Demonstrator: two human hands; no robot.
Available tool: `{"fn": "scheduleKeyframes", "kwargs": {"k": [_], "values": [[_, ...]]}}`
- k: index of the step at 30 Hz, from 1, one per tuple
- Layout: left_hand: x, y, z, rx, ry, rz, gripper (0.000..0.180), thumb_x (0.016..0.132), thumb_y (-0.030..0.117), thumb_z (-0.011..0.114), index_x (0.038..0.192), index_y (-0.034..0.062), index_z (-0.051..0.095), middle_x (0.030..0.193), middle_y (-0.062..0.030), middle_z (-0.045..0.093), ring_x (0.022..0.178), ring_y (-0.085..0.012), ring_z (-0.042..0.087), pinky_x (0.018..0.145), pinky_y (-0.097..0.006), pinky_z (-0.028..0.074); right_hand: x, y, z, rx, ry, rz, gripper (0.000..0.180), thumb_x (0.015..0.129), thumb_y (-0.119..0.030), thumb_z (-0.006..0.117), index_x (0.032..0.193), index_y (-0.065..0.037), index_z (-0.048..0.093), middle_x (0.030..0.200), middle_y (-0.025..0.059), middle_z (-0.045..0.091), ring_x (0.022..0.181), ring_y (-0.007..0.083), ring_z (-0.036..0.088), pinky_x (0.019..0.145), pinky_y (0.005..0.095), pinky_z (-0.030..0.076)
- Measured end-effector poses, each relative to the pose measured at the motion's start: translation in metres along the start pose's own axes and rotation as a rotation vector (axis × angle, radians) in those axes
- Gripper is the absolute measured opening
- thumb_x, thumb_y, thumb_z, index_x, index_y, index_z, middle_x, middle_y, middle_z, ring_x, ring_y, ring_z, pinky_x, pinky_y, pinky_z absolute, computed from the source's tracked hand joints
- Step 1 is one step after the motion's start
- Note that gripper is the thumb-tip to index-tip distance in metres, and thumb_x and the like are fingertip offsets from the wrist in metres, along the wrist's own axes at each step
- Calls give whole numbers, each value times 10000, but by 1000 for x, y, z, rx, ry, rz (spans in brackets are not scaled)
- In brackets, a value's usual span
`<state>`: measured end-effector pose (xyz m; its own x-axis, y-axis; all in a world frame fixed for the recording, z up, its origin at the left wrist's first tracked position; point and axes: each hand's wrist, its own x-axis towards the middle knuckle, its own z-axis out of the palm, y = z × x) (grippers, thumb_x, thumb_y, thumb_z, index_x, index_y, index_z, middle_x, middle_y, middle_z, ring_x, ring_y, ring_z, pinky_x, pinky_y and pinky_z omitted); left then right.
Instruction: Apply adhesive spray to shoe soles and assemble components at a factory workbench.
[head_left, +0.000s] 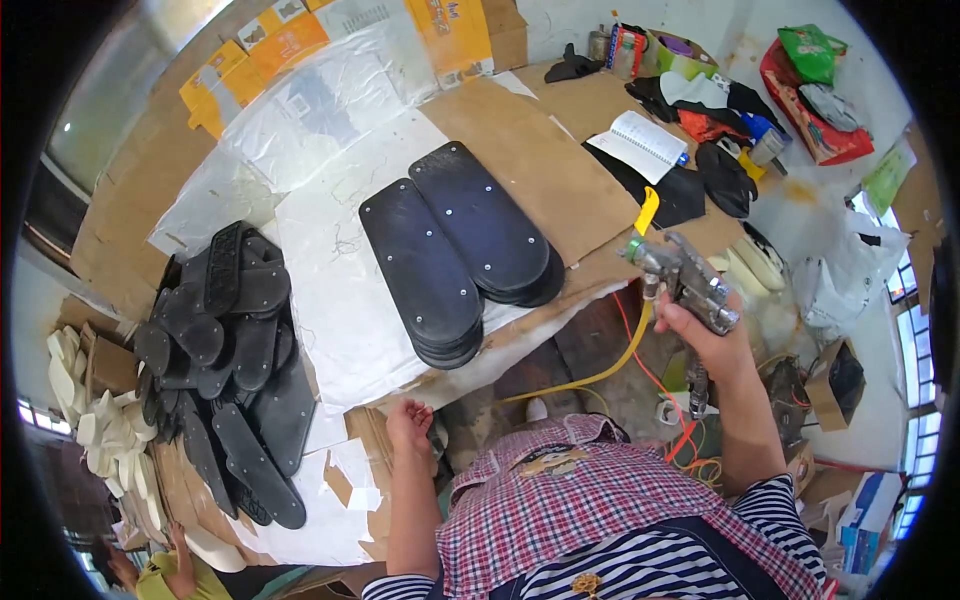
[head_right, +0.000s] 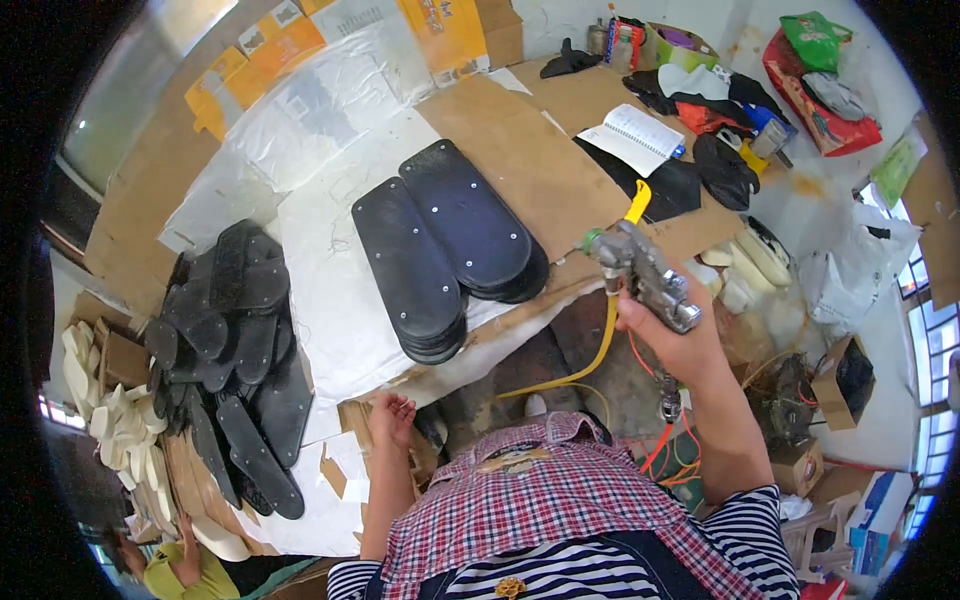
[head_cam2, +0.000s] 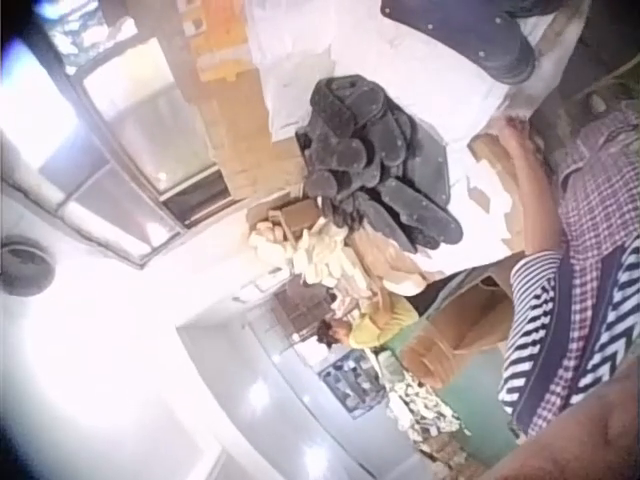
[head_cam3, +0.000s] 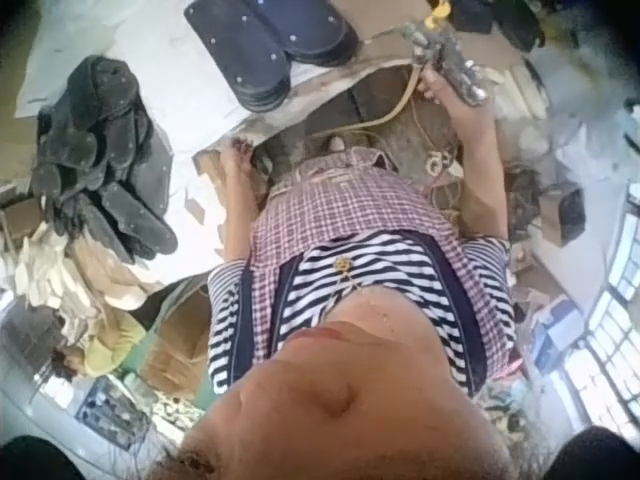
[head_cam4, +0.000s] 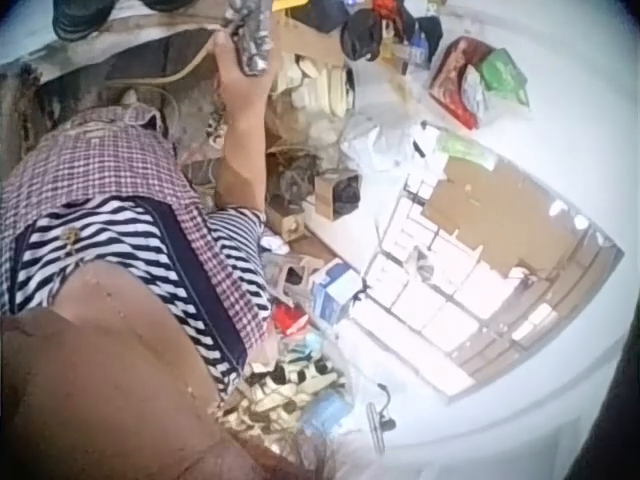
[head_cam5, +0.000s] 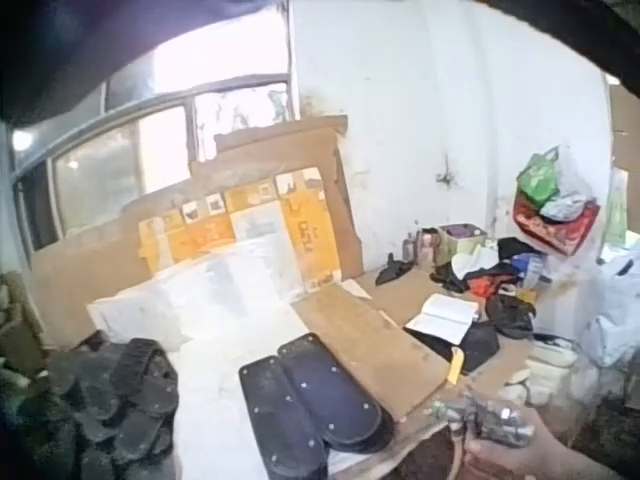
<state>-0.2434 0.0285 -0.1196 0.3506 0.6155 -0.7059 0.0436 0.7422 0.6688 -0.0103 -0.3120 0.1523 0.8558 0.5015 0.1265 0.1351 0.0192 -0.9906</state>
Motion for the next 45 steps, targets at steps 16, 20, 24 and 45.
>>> {"fn": "scheduleKeyframes", "kwargs": {"k": [16, 20, 24, 45], "values": [[-12, -1, 47, 87, -175, -39, 178, 879, 226, 486, 907, 61, 546, 761, -59, 581, 696, -220, 586, 655, -325, 473, -74, -36, -48, -193, -83, 223, 584, 751, -78, 668, 1279, 14, 435, 812, 31, 586, 704, 96, 558, 656, 243, 461], [-11, 0, 105, 143, -427, -65, 292, 899, 240, 469, 1103, 39, 528, 965, -105, 618, 847, -259, 598, 769, -360, 474, -63, -36, -38, -108, 31, 168, 573, 768, -83, 670, 1282, 13, 434, 807, 35, 586, 700, 108, 568, 654, 245, 470], [-4, -16, 180, 10, -585, -214, 397, 922, 209, 440, 1267, 20, 393, 1233, -170, 506, 1051, -335, 539, 921, -427, 430, -50, -35, -23, -47, 118, 101, 580, 774, -88, 673, 1287, 16, 422, 828, 54, 593, 710, 123, 583, 662, 250, 475], [-29, -10, 259, -563, -434, -204, 203, 909, 215, 433, 1004, 36, 446, 1088, -119, 530, 1010, -329, 535, 928, -432, 395, -34, -36, -24, -105, 39, 185, 578, 747, -85, 689, 1250, 33, 430, 834, 54, 587, 732, 114, 577, 683, 249, 481]]}}
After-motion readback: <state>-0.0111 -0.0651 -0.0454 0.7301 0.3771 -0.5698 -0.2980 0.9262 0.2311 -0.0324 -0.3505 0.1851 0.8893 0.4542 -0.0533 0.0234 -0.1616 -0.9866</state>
